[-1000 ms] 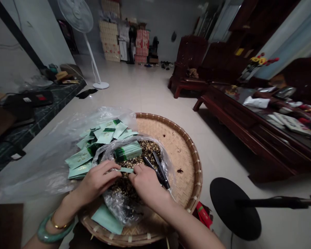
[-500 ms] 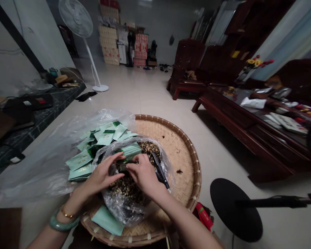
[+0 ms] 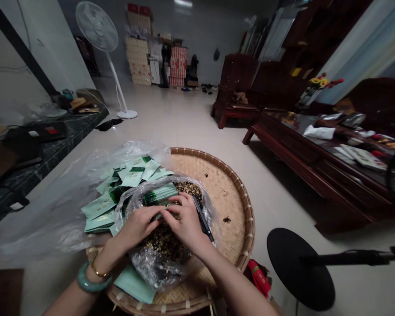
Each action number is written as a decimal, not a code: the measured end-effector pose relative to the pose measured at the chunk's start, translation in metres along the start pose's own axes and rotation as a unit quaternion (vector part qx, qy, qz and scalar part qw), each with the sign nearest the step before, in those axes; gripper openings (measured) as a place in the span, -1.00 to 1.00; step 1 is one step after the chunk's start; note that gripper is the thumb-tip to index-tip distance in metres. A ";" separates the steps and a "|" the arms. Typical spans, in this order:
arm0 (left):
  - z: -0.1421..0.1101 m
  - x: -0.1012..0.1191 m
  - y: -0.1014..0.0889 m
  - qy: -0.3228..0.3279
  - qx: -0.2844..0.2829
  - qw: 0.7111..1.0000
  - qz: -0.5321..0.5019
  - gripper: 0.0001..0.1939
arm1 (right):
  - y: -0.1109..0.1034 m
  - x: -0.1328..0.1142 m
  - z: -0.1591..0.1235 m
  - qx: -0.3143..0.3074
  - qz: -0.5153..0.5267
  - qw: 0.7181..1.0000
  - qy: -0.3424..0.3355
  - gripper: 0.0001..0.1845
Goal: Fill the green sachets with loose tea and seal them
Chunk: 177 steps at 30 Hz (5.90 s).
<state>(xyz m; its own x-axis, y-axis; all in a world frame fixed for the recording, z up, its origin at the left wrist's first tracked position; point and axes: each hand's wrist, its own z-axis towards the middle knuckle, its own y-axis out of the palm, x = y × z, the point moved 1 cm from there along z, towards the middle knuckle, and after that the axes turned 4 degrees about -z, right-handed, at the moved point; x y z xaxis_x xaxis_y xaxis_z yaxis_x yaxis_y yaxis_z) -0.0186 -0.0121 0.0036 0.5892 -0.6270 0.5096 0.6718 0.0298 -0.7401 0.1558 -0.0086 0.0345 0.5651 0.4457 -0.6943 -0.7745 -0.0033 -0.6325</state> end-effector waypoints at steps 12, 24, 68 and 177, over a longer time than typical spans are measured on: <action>0.006 -0.006 -0.009 -0.253 -0.010 0.937 -0.239 -0.75 | -0.042 0.009 0.005 -0.027 0.016 0.999 0.017 -0.85; 0.015 0.008 -0.011 -0.320 0.030 0.855 -0.407 -0.69 | -0.009 0.006 0.022 -0.042 0.120 0.990 0.067 -0.77; 0.011 0.024 0.009 -0.412 -0.050 0.734 -0.538 -0.68 | -0.061 0.008 0.007 -0.203 0.047 0.978 0.002 -0.41; 0.011 -0.008 -0.024 -0.260 0.373 0.837 -0.304 -0.75 | -0.009 0.047 -0.019 0.002 0.342 0.907 0.245 -0.58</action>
<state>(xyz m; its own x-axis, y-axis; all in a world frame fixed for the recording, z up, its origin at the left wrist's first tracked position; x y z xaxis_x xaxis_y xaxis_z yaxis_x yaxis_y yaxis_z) -0.0342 0.0007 0.0221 0.0222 -0.2851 0.9582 0.8980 0.4271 0.1062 0.1948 -0.0044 0.0016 0.0093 -0.1110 -0.9938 -0.9922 -0.1249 0.0046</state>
